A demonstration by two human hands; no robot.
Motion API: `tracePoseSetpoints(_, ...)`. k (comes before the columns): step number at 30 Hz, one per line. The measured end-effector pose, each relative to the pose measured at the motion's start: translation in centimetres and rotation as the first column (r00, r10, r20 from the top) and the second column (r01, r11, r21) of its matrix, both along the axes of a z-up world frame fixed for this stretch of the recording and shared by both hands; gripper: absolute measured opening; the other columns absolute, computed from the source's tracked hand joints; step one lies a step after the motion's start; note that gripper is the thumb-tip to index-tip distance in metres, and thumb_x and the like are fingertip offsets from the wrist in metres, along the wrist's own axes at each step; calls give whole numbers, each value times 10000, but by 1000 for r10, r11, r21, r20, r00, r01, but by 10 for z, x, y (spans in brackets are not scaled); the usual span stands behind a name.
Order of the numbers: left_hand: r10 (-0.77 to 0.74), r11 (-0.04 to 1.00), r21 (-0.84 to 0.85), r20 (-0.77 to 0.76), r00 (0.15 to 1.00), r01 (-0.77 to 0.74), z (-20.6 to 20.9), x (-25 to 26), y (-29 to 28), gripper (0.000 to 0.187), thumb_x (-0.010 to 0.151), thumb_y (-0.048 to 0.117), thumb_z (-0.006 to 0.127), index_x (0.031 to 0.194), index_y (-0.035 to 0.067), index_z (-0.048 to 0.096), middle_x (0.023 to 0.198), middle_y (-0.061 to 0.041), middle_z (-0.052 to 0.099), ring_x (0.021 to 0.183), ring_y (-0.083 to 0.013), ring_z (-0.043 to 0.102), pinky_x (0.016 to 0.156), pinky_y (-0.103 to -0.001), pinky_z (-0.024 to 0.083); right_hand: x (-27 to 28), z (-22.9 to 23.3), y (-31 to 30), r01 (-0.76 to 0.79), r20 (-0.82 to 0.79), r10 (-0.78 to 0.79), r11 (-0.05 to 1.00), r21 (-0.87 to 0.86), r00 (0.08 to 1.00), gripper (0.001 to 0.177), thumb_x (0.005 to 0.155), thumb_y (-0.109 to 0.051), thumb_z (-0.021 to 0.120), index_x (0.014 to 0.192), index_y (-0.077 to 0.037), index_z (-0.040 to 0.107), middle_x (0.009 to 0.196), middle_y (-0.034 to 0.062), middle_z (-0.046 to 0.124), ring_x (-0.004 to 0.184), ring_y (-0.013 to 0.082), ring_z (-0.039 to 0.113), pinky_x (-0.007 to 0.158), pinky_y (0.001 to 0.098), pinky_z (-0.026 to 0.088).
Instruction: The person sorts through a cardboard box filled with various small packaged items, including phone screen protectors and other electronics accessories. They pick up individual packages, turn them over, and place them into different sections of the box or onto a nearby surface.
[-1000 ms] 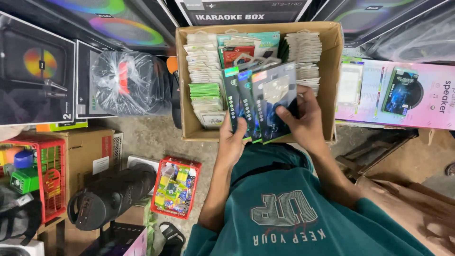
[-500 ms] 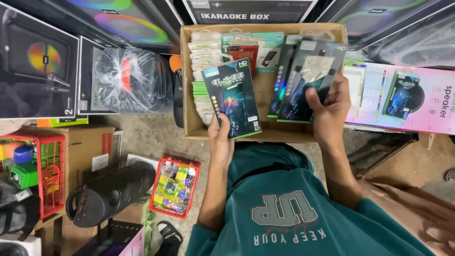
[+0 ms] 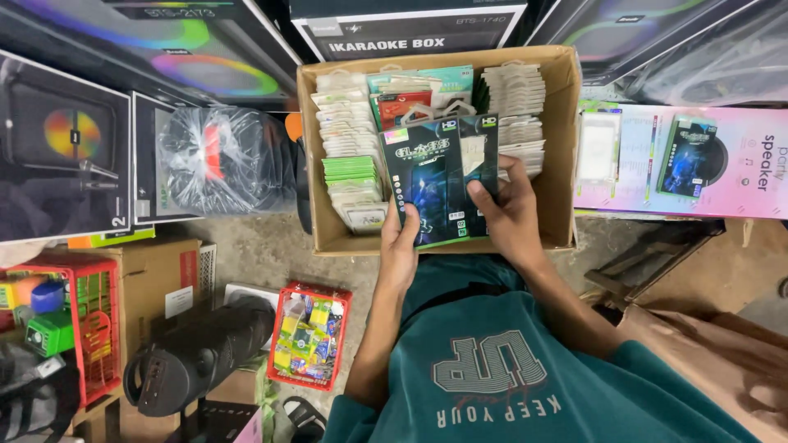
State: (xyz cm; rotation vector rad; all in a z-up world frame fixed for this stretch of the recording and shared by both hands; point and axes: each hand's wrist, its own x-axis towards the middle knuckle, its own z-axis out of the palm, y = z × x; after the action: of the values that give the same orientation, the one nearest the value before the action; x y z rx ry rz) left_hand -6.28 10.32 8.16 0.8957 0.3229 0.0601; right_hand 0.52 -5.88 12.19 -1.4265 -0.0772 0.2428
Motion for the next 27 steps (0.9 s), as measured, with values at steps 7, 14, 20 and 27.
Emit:
tracePoseSetpoints(7,5,958,287,-12,1000,-1,7,5,-6,430,1088,144,581,1481,-9,497,1315,-45,631,1183,-116,561,1048,-271,455,9,-8,-8,23,58,-24,1000,19,998,250,1079,-18,581,1320,-18,513,1191,34,673,1102,71,606,980,231,489)
tracePoseSetpoints(14,138,973,187,6,990,-137,4,8,3,527,1054,57,605,1536,20,395,1375,-66,584,1220,-140,554,1054,-284,446,19,-17,-33,152,3,-152,988,31,988,230,1104,-51,585,1322,-13,521,1145,45,684,1027,69,594,931,216,465)
tracePoseSetpoints(20,208,968,142,11,978,-208,0,9,7,722,1036,34,598,1643,100,214,1539,-91,471,1355,-177,481,1140,-312,389,24,-8,-37,171,57,-175,982,80,983,322,1087,-40,580,1395,-1,494,1291,79,681,1181,93,618,1035,230,471)
tracePoseSetpoints(27,214,968,121,49,976,-218,22,13,1,874,963,-28,655,1648,159,145,1524,-80,471,1327,-182,505,1100,-322,425,23,-22,-51,211,-18,-210,968,135,978,399,1058,16,592,1441,4,483,1200,96,686,1097,162,663,1013,291,535)
